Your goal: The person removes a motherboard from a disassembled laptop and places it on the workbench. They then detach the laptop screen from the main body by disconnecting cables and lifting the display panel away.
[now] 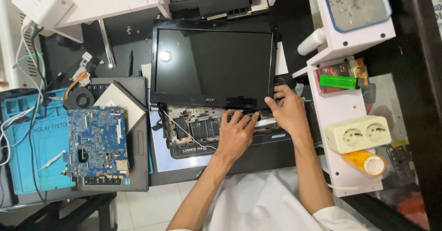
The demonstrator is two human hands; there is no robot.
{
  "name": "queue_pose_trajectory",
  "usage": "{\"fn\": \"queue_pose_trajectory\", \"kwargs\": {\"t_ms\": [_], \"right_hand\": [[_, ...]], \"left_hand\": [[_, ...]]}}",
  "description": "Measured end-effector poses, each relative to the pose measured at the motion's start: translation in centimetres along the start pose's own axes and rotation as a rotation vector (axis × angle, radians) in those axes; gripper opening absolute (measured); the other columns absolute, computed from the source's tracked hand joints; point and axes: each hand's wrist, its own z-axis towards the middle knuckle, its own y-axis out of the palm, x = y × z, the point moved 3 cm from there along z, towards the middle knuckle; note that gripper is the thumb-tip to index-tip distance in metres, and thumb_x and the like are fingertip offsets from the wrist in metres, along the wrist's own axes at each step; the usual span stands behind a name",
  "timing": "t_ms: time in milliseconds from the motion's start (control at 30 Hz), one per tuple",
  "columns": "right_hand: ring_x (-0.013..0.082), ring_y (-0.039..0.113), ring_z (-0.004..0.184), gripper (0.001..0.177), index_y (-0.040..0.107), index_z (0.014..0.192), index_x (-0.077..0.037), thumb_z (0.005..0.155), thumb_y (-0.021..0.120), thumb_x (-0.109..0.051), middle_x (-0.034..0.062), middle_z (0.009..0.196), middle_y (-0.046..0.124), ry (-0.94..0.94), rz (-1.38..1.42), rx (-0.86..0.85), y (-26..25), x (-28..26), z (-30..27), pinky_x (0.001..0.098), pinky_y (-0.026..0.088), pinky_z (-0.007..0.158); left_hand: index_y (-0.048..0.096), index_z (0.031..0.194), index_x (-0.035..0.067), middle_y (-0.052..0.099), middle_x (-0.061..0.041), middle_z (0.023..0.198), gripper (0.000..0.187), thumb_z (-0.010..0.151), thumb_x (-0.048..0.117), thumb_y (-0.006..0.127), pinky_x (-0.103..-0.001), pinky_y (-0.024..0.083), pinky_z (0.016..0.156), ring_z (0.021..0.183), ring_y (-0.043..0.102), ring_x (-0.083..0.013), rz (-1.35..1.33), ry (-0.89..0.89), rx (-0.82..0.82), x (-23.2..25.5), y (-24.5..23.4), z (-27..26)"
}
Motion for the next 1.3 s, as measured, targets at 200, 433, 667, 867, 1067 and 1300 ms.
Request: {"fn": "queue_pose_trajectory", "kwargs": {"t_ms": [200, 433, 667, 867, 1067, 1300], "right_hand": [[0.0141, 0.059, 0.06, 0.036, 0.069, 0.115, -0.001, 0.084, 0.081, -0.013, 0.0069, 0.089, 0.075, -0.037, 0.067, 0.021, 0.4, 0.9, 0.2, 0.0319, 0.05, 0.058], [0.0102, 0.054, 0.062, 0.035, 0.071, 0.114, -0.001, 0.083, 0.082, -0.011, 0.0062, 0.084, 0.072, 0.018, 0.167, 0.05, 0.4, 1.2, -0.2, 0.0279, 0.047, 0.057], [0.0061, 0.066, 0.072, 0.032, 0.069, 0.115, 0.003, 0.087, 0.08, -0.009, 0.0031, 0.083, 0.07, 0.001, 0.403, 0.012, 0.5, 2.3, 0.0, 0.0223, 0.052, 0.064], [0.0061, 0.062, 0.07, 0.039, 0.065, 0.123, 0.006, 0.089, 0.079, -0.007, 0.0032, 0.084, 0.067, 0.046, 0.697, -0.037, 1.5, 4.0, 0.7, 0.0212, 0.048, 0.06], [0.0061, 0.063, 0.07, 0.04, 0.065, 0.122, 0.006, 0.087, 0.079, -0.007, 0.0026, 0.084, 0.069, 0.104, 0.769, -0.044, 1.2, 3.1, 0.6, 0.0221, 0.049, 0.057], [0.0071, 0.063, 0.07, 0.039, 0.065, 0.122, 0.006, 0.088, 0.079, -0.007, 0.0031, 0.082, 0.068, 0.112, 0.807, -0.05, 1.3, 3.1, 0.7, 0.0226, 0.049, 0.057]], "left_hand": [[0.072, 0.123, 0.004, 0.064, -0.002, 0.09, 0.042, 0.081, 0.006, 0.073, -0.047, 0.043, 0.103, 0.097, 0.059, -0.0213, -0.016, -0.004, 0.01, -0.1, -0.1, 0.1], [0.07, 0.126, 0.007, 0.065, -0.003, 0.106, 0.05, 0.077, 0.004, 0.073, -0.048, 0.042, 0.105, 0.105, 0.06, -0.0224, -0.027, 0.001, 0.015, 0.0, -1.6, -0.1], [0.069, 0.128, 0.007, 0.065, -0.004, 0.119, 0.058, 0.07, 0.001, 0.071, -0.049, 0.043, 0.105, 0.111, 0.06, -0.0229, -0.042, 0.023, 0.022, -0.1, -2.8, 0.1], [0.069, 0.125, 0.007, 0.065, -0.003, 0.116, 0.047, 0.079, 0.0, 0.072, -0.046, 0.044, 0.103, 0.106, 0.061, -0.021, -0.068, 0.037, 0.092, 0.1, -3.5, 1.1], [0.068, 0.123, 0.007, 0.066, -0.002, 0.114, 0.036, 0.088, 0.009, 0.078, -0.043, 0.044, 0.097, 0.104, 0.062, -0.0218, -0.173, 0.017, 0.174, 0.9, -5.5, 4.0], [0.07, 0.117, 0.01, 0.068, 0.001, 0.111, 0.033, 0.087, 0.01, 0.082, -0.042, 0.043, 0.097, 0.105, 0.062, -0.0212, -0.29, 0.01, 0.222, 0.7, -3.3, 4.5]]}}
